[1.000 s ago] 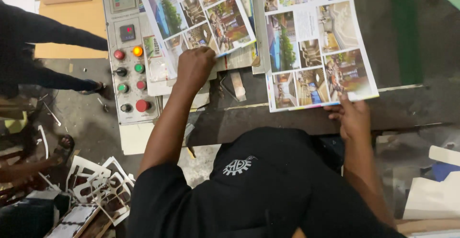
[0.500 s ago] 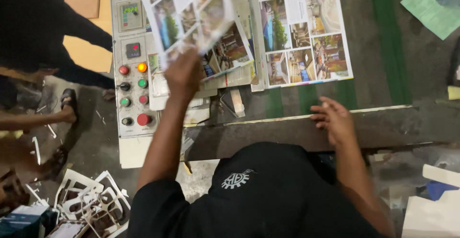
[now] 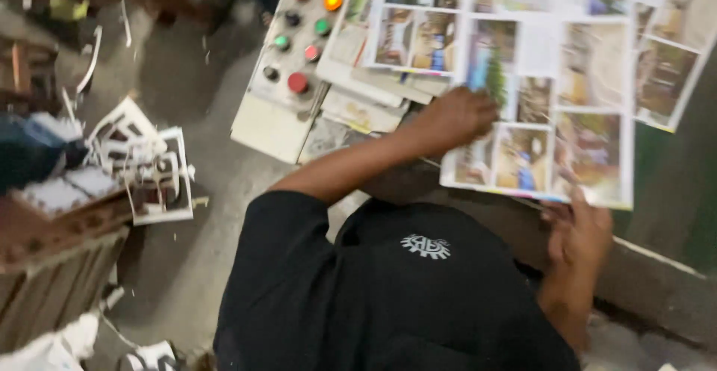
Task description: The person sorts through a stack of printed papers featuring images of furniture and interiors. They repeatedly pick up sheets from a pile on a table, flip through them, and place them back down, seemingly organizing or checking the contents.
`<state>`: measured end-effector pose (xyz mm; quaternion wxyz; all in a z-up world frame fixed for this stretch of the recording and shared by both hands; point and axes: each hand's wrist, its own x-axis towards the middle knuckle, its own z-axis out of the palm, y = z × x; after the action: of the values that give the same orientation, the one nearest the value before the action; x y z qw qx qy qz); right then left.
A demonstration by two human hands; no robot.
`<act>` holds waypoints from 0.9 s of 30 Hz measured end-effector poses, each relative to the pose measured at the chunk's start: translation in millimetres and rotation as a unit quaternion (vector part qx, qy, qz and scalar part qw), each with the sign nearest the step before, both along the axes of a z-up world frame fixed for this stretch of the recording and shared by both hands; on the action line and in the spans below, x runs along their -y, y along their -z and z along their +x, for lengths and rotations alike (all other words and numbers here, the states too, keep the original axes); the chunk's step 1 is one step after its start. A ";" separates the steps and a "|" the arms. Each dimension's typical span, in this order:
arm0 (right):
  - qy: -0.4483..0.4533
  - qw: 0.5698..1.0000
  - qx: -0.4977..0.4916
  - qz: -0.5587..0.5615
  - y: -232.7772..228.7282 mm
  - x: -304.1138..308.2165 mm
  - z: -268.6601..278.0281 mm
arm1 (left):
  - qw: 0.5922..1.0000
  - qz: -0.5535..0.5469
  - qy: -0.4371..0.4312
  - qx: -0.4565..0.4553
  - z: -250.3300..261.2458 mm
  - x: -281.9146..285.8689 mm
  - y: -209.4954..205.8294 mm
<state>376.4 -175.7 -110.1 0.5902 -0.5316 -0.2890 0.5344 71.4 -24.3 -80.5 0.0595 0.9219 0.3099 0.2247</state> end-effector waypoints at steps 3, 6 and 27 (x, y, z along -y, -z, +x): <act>0.034 0.999 0.012 -0.002 26.9 27.9 43.0 | 0.992 -0.067 -0.101 0.025 -33.9 -38.5 10.0; 0.073 0.997 0.009 -0.029 33.3 56.1 65.8 | 0.967 0.207 -0.146 0.005 -56.1 -63.1 30.1; 0.132 0.986 -0.011 -0.097 77.7 116.0 75.1 | 0.994 0.042 -0.088 -0.050 -72.9 -42.7 -25.0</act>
<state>451.5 -291.7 -187.8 0.6044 -0.6142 -0.1566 0.4826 -1.5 18.3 -55.5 -0.0148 0.9030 0.3823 0.1954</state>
